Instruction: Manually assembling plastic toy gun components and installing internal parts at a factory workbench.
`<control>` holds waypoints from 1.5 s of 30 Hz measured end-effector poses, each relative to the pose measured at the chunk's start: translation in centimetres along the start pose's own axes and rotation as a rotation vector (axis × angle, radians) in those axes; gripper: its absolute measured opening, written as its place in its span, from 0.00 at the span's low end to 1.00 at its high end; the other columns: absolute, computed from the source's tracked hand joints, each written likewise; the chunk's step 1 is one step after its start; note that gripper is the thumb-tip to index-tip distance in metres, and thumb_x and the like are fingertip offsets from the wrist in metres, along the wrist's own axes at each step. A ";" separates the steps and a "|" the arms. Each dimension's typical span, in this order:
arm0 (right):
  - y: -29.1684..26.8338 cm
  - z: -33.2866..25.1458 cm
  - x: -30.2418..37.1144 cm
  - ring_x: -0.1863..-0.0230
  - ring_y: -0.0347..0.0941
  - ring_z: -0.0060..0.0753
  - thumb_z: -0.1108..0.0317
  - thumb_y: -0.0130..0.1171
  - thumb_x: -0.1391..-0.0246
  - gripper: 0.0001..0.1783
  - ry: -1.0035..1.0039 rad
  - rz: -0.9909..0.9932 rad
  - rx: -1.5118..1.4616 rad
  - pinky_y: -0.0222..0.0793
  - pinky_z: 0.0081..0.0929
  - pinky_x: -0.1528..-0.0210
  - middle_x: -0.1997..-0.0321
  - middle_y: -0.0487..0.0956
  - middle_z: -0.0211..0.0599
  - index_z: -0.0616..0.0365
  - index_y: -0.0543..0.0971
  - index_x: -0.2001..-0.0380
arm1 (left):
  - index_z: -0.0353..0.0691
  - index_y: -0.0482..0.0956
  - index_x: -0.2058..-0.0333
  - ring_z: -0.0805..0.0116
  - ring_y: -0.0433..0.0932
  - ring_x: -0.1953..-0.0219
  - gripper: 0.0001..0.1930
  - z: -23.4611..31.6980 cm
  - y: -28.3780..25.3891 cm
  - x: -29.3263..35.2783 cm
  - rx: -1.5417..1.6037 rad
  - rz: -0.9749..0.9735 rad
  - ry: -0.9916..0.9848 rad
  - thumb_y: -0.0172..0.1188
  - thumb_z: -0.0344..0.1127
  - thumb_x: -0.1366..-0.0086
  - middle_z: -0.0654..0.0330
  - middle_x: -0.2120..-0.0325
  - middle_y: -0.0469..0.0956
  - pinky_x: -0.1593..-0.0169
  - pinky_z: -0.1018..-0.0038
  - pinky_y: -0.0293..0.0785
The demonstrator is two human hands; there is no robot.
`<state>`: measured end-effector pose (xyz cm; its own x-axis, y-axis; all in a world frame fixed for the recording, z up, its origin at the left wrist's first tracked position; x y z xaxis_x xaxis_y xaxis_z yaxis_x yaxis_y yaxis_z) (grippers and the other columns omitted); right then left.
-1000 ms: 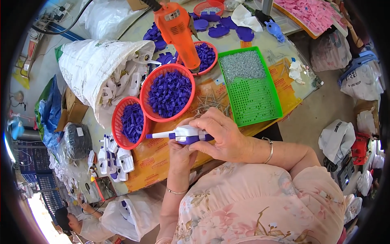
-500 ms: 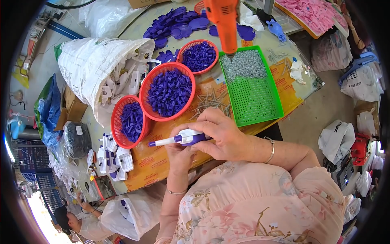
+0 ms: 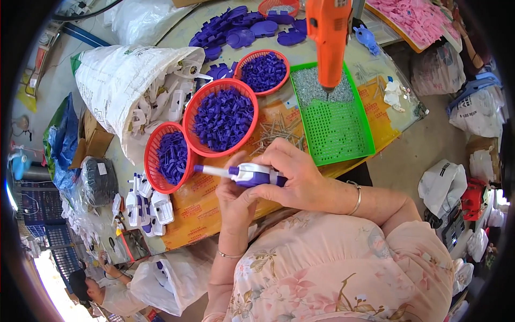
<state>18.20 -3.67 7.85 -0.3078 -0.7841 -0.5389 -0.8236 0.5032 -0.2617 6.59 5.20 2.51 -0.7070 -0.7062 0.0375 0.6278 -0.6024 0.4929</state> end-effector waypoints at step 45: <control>0.3 2.6 0.6 0.60 0.66 0.22 0.78 0.52 0.49 0.19 0.337 -0.187 -0.404 0.62 0.19 0.58 0.62 0.69 0.31 0.60 0.74 0.51 | 0.32 0.62 0.49 0.75 0.72 0.61 0.28 0.9 1.6 0.8 -0.344 -0.027 -0.044 0.62 0.24 0.49 0.61 0.62 0.71 0.57 0.77 0.74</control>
<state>19.02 -3.08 5.34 -0.2194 -0.9529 -0.2092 -0.9756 0.2169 0.0350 6.69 4.03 4.11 -0.7336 -0.6760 0.0694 0.6762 -0.7162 0.1724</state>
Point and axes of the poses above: each hand's wrist, its own x-axis away from the middle knuckle, its own y-axis out of the palm, z = x × y, the point moved 5 cm from there along -x, towards the middle knuckle
